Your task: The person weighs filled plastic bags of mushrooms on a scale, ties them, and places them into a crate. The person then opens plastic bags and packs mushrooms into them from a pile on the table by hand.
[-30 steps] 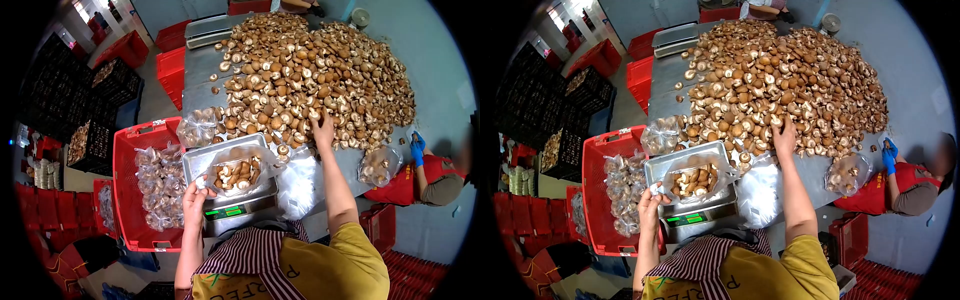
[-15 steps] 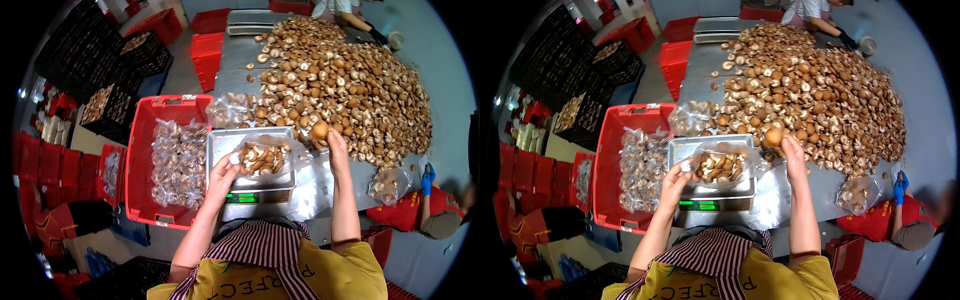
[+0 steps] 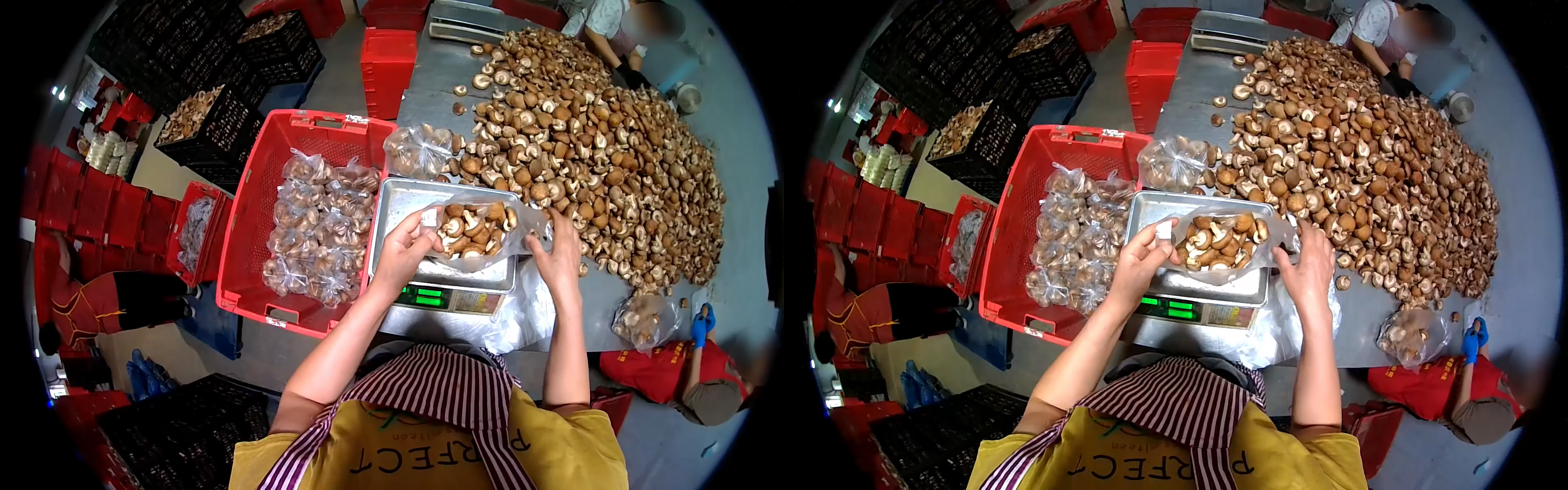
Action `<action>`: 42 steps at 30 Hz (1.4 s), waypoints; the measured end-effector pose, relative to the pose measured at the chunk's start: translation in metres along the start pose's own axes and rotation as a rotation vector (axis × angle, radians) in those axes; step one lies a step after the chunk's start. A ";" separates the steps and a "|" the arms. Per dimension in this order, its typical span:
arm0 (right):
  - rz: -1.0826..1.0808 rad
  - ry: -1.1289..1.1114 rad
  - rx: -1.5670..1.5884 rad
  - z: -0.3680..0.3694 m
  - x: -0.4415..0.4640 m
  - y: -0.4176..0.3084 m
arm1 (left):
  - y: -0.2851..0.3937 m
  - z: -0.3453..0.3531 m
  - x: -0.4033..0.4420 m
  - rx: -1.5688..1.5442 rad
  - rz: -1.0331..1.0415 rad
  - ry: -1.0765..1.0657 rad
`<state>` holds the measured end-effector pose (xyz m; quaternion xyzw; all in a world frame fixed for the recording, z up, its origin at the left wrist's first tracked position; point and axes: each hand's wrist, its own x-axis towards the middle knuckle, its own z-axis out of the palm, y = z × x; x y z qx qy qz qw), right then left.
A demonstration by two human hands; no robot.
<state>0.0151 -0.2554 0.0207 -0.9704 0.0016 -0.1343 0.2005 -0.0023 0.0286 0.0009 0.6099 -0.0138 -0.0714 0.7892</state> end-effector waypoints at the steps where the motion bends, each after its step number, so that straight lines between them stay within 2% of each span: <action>1: -0.002 0.001 -0.004 0.002 0.000 0.011 | 0.000 0.000 0.000 -0.004 0.002 0.000; 3: 0.346 -0.297 0.304 0.009 0.000 0.029 | 0.001 0.000 0.000 -0.014 0.016 -0.025; 4: 0.317 -0.299 0.454 0.013 -0.001 0.033 | 0.002 0.001 0.002 -0.017 0.020 -0.026; 5: 0.314 -0.296 0.451 0.015 -0.003 0.037 | 0.004 0.003 0.006 0.022 0.033 -0.041; 7: 0.419 -0.209 1.041 0.003 0.002 0.015 | 0.020 0.007 0.011 0.062 0.058 -0.050; 8: 0.376 -0.166 1.313 -0.011 0.002 0.001 | 0.032 0.010 0.010 0.030 0.085 -0.052; 9: 0.328 -0.128 1.337 -0.022 0.003 -0.011 | 0.043 0.013 0.008 -0.002 0.106 -0.055; 11: 0.200 -0.038 1.136 -0.030 0.005 -0.027 | 0.052 0.016 0.005 -0.011 0.122 -0.043; 14: 0.191 -0.088 1.118 -0.016 0.007 -0.021 | 0.042 0.011 0.006 -0.020 0.073 -0.037; 15: 0.192 -0.173 1.067 -0.019 0.004 -0.023 | 0.037 0.010 0.004 -0.035 0.048 -0.034; 18: 0.172 -0.342 1.200 -0.023 -0.013 -0.051 | 0.033 0.018 -0.003 -0.049 0.022 -0.100; 21: 0.080 -0.477 1.305 -0.008 -0.011 -0.063 | 0.035 0.039 -0.003 -0.021 -0.011 -0.272; 22: 0.108 -0.494 1.331 -0.006 -0.008 -0.071 | 0.034 0.043 -0.003 0.029 -0.059 -0.335; 23: -0.010 -0.491 1.308 0.001 -0.004 -0.074 | 0.032 0.046 -0.003 0.079 -0.108 -0.400; 25: 0.080 -0.590 1.279 0.007 0.002 -0.068 | 0.021 0.041 0.000 0.104 -0.082 -0.437; 26: 0.080 -0.591 1.279 0.011 0.003 -0.059 | 0.009 0.031 0.006 0.077 -0.067 -0.398; 27: 0.037 -0.582 1.113 0.016 0.005 -0.050 | 0.005 0.023 0.011 0.051 -0.050 -0.360; 28: -0.002 -0.570 0.948 0.020 0.005 -0.043 | 0.011 0.018 0.013 0.044 -0.089 -0.261; 29: -0.002 -0.570 0.949 0.023 0.003 -0.039 | 0.009 0.010 0.018 0.008 -0.153 -0.209; 31: -0.072 -0.605 0.728 0.026 -0.003 -0.034 | -0.017 -0.005 0.032 0.284 -0.114 -0.197; 32: -0.114 -0.582 0.698 0.026 -0.007 -0.036 | -0.030 -0.008 0.037 0.285 -0.114 -0.199; 34: -0.231 -0.485 0.694 0.028 -0.015 -0.037 | -0.039 -0.007 0.042 1.010 0.606 -0.108; 35: -0.289 -0.428 0.703 0.029 -0.020 -0.040 | -0.042 -0.008 0.046 1.009 0.605 -0.107; 36: -0.476 -0.281 0.572 0.033 -0.027 -0.044 | -0.041 -0.009 0.051 0.949 0.339 -0.043; 37: -0.614 -0.253 0.468 0.034 -0.038 -0.050 | -0.039 -0.011 0.057 0.879 0.077 0.020; 39: -0.704 -0.319 0.447 0.026 -0.063 -0.065 | -0.060 -0.025 0.078 0.962 0.079 0.155; 41: -0.663 -0.351 0.451 0.020 -0.063 -0.065 | -0.072 -0.021 0.083 1.011 0.121 0.267; 42: -0.605 -0.294 0.503 0.019 -0.058 -0.063 | -0.075 -0.022 0.087 1.010 0.123 0.268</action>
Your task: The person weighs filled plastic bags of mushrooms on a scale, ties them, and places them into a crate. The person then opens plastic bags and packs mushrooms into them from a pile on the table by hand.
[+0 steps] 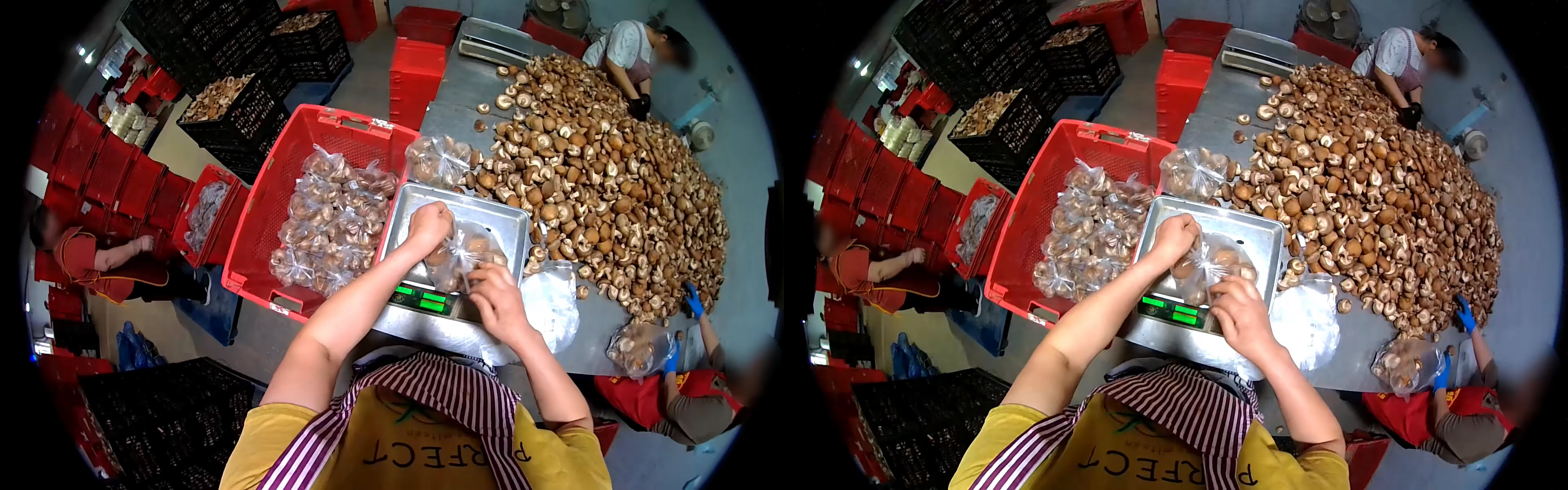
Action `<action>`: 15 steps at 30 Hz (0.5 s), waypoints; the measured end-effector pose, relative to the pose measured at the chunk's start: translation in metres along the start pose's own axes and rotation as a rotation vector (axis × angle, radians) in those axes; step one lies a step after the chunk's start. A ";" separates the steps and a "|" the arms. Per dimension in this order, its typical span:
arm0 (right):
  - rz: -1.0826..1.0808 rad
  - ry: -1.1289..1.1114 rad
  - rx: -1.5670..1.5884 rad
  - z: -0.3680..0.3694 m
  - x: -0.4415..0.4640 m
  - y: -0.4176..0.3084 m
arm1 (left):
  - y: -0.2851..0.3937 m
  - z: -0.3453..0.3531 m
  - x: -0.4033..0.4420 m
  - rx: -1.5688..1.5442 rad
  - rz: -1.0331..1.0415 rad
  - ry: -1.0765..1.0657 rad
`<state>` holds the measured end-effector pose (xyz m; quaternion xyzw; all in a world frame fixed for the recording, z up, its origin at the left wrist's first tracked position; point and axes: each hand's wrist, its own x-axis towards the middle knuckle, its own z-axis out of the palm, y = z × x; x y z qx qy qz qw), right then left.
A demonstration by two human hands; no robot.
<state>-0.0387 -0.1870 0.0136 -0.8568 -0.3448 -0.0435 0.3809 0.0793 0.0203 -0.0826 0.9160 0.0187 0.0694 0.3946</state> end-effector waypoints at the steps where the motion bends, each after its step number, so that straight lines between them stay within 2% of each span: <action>1: 0.034 0.079 0.039 -0.002 0.001 0.003 | -0.004 0.001 0.004 -0.337 -0.141 -0.080; 2: 0.190 0.167 0.301 0.002 -0.001 0.009 | -0.009 0.003 0.004 -0.672 -0.285 -0.164; 3: 0.430 0.222 0.747 -0.003 0.004 -0.001 | 0.020 -0.031 -0.003 -0.856 -0.404 -0.273; 5: 0.645 0.334 1.059 -0.002 0.011 0.015 | 0.044 -0.058 -0.017 -1.081 -0.386 -0.402; 6: 0.669 0.378 1.133 -0.006 0.023 0.009 | 0.065 -0.071 -0.027 -1.038 -0.295 -0.484; 8: 0.682 0.364 1.092 0.004 0.030 0.024 | 0.081 -0.068 -0.048 -1.035 -0.088 -0.654; 9: 0.694 0.343 1.049 0.008 0.033 0.028 | 0.086 -0.069 -0.054 -0.777 -0.015 -0.760; 11: 0.666 0.299 1.027 0.006 0.036 0.032 | 0.094 -0.075 -0.055 -0.706 -0.031 -0.793; 13: 0.654 0.163 0.809 0.000 0.031 0.044 | 0.069 -0.068 -0.038 -1.023 -0.256 -0.655; 14: 0.692 0.116 0.685 -0.006 0.027 0.042 | 0.053 -0.062 -0.027 -1.228 -0.430 -0.601; 15: 0.694 0.109 0.681 -0.006 0.021 0.038 | 0.037 -0.061 -0.014 -1.532 -0.714 -0.521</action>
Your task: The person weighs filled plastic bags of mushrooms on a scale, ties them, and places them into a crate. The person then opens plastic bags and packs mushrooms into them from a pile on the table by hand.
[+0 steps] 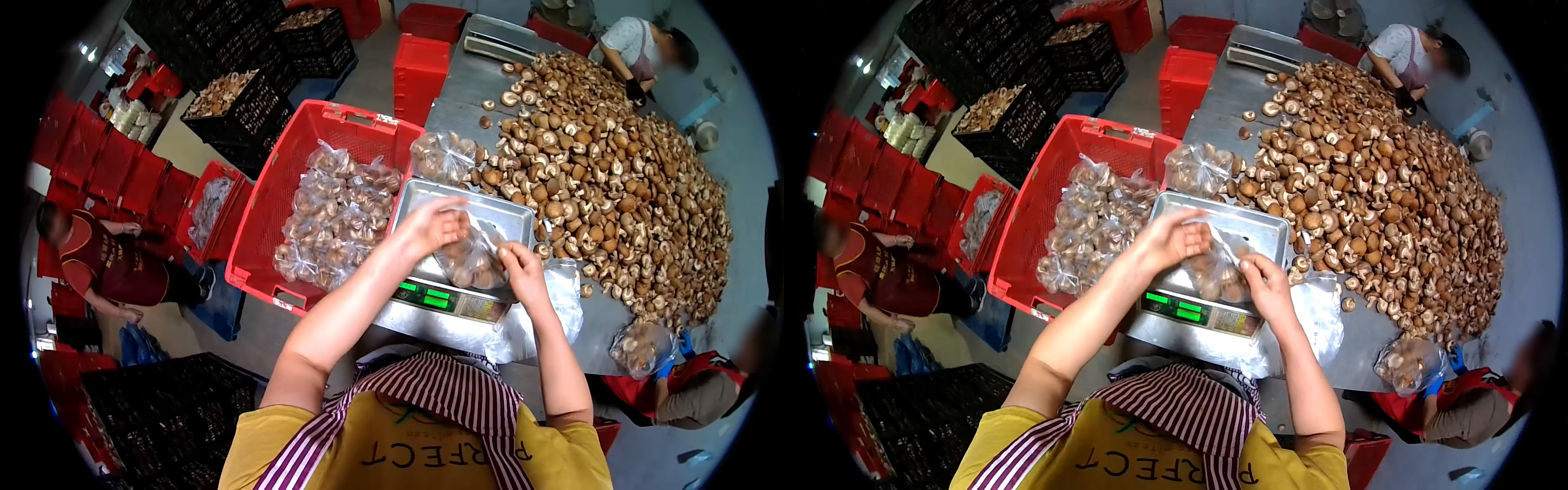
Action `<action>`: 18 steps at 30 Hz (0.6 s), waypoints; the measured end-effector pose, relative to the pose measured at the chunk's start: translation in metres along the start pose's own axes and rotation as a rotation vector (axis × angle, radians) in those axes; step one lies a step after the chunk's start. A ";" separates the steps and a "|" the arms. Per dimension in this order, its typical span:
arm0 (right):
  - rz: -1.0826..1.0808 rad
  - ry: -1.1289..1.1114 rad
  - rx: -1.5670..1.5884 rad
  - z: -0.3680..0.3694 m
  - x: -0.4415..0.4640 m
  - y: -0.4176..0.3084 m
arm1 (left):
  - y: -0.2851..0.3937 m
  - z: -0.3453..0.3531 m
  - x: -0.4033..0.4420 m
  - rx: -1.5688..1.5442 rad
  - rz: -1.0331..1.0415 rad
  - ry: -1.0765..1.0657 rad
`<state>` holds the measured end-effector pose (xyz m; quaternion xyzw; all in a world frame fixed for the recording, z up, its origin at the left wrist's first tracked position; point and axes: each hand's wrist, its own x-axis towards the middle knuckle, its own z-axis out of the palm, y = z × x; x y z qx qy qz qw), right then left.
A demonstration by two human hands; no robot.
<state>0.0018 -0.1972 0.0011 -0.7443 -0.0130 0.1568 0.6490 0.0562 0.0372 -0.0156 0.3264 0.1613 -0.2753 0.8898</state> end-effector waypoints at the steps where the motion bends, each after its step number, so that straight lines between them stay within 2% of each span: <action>1: -0.308 0.007 -0.448 0.001 -0.010 0.003 | 0.007 0.001 0.002 -0.111 0.009 0.025; 2: -0.623 0.010 -0.892 0.003 -0.019 0.006 | 0.012 0.001 0.001 -0.221 0.022 0.051; 4: -0.728 -0.136 -0.850 0.025 -0.046 -0.009 | 0.000 -0.005 0.008 -0.123 0.076 0.009; 6: -0.690 -0.164 -0.745 0.029 -0.047 -0.009 | -0.022 -0.009 0.005 0.278 0.233 -0.011; 7: -0.578 -0.053 -0.561 0.028 -0.045 -0.009 | -0.031 -0.008 -0.002 0.533 0.312 -0.002; 8: -0.459 0.055 -0.378 0.028 -0.043 -0.009 | -0.046 -0.019 -0.002 0.674 0.386 -0.095; 10: -0.432 0.034 -0.260 0.038 -0.035 -0.030 | -0.046 -0.007 -0.033 1.591 0.996 0.021; 11: -0.468 -0.008 -0.268 0.050 -0.034 -0.040 | -0.049 -0.009 -0.041 1.619 0.910 0.008; 14: -0.569 -0.151 -0.221 0.088 -0.030 -0.054 | -0.040 -0.026 -0.054 1.560 1.025 -0.020; 16: -0.589 -0.248 -0.202 0.092 -0.023 -0.066 | -0.032 -0.038 -0.063 1.374 1.071 0.119; 18: -0.649 -0.251 -0.214 0.093 -0.013 -0.082 | -0.010 -0.055 -0.094 1.174 0.961 0.154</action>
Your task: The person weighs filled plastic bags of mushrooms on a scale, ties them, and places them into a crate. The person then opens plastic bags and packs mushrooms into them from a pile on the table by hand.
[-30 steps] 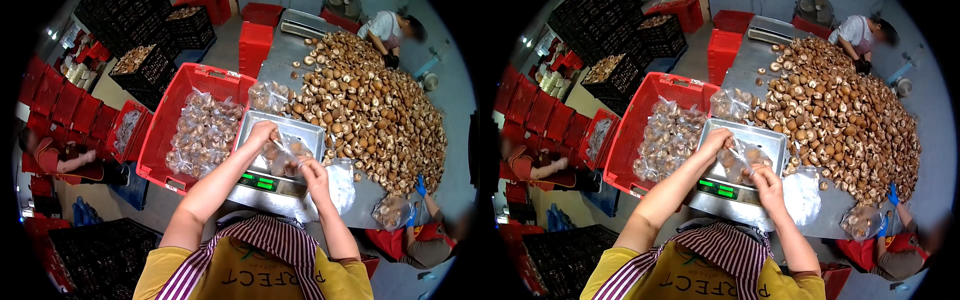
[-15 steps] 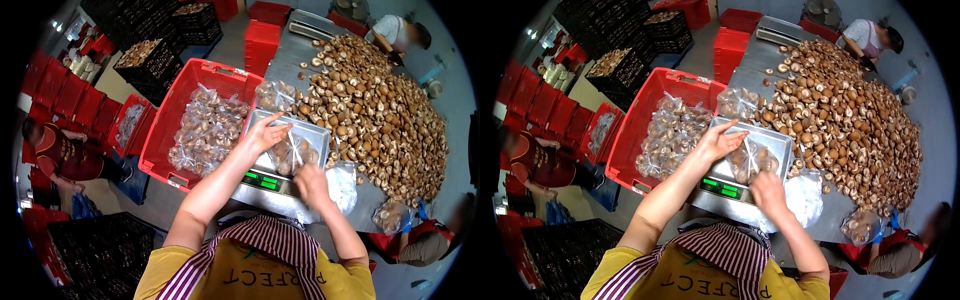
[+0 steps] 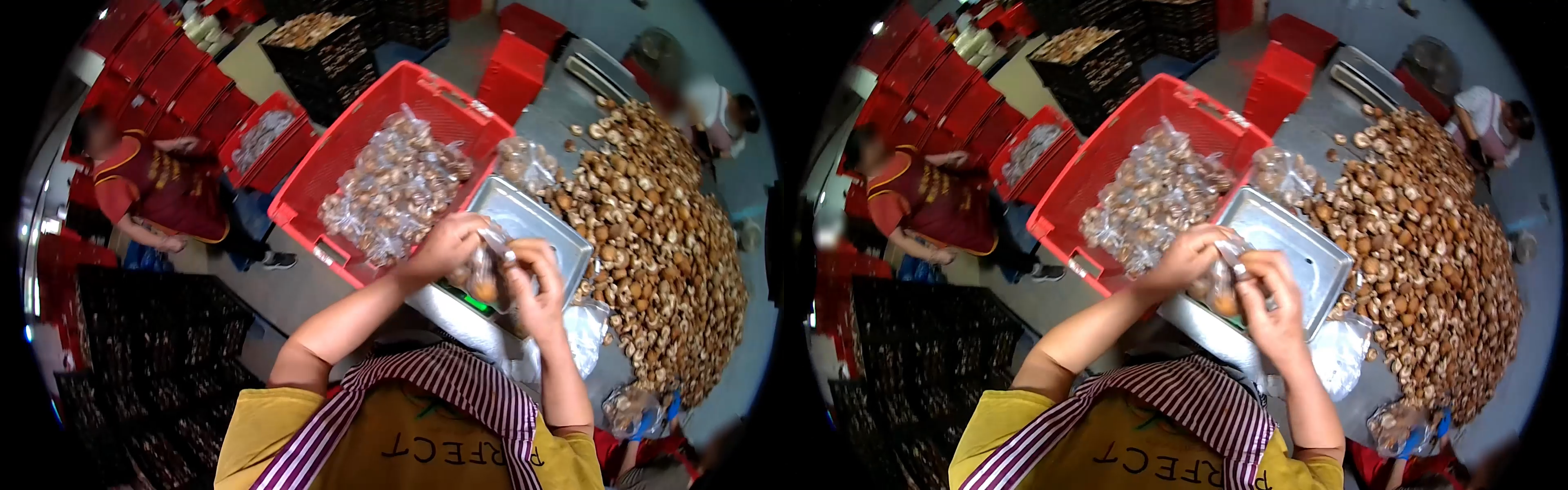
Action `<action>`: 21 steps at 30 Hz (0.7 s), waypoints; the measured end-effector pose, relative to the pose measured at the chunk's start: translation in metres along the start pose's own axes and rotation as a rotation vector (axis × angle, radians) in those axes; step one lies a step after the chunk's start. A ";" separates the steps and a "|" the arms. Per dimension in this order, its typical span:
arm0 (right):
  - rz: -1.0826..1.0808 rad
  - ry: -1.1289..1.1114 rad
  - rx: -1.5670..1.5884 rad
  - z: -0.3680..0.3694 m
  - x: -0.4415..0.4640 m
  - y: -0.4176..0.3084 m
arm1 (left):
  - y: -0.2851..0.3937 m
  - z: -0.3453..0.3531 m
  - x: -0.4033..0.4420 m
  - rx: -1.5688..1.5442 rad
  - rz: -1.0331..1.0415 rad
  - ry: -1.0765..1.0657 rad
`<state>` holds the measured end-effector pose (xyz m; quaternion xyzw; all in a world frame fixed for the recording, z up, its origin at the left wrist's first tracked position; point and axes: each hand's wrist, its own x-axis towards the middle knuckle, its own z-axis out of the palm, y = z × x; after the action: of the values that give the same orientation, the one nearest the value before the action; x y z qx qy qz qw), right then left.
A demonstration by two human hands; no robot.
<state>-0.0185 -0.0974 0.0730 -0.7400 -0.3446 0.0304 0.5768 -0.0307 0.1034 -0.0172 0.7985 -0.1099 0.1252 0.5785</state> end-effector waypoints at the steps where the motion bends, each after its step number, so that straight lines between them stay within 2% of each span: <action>1: 0.027 0.042 0.014 -0.002 0.006 0.008 | -0.001 -0.019 -0.009 -0.096 -0.143 0.070; 3: 0.115 0.095 0.066 -0.012 0.014 0.026 | 0.002 -0.065 -0.020 -0.039 -0.227 0.110; 5: 0.226 0.099 0.145 -0.027 0.023 0.049 | -0.038 -0.100 -0.033 0.183 -0.212 0.194; 6: 0.263 0.104 0.141 -0.034 0.028 0.071 | -0.039 -0.118 -0.036 0.273 -0.290 0.128; 8: 0.394 0.109 0.169 -0.050 0.042 0.112 | -0.077 -0.142 -0.046 0.513 -0.204 0.065; 9: 0.387 0.115 0.105 -0.059 0.052 0.133 | -0.099 -0.148 -0.053 0.516 -0.201 0.073; 10: 0.390 0.139 -0.005 -0.067 0.063 0.151 | -0.122 -0.151 -0.061 0.646 -0.300 -0.036; 12: 0.379 0.171 -0.076 -0.079 0.086 0.181 | -0.145 -0.146 -0.070 0.872 -0.434 -0.237; 14: 0.428 0.112 -0.084 -0.091 0.108 0.212 | -0.184 -0.130 -0.092 0.846 -0.640 -0.325; 16: 0.354 0.096 -0.246 -0.099 0.129 0.270 | -0.182 -0.107 -0.103 0.920 -0.798 -0.386; 18: 0.316 0.077 -0.377 -0.095 0.148 0.296 | -0.198 -0.084 -0.108 0.904 -0.810 -0.299; 19: 0.307 0.063 -0.370 -0.088 0.158 0.292 | -0.192 -0.078 -0.097 0.820 -0.945 -0.316; 20: 0.265 -0.011 -0.594 -0.083 0.165 0.288 | -0.202 -0.075 -0.097 0.818 -0.958 -0.304; 21: 0.217 -0.084 -0.816 -0.077 0.170 0.285 | -0.219 -0.072 -0.102 0.846 -0.845 -0.363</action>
<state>0.2800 -0.0968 -0.0903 -0.9378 -0.2715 -0.0179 0.2157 -0.0616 0.2420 -0.2257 0.9415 0.1778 -0.2194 0.1837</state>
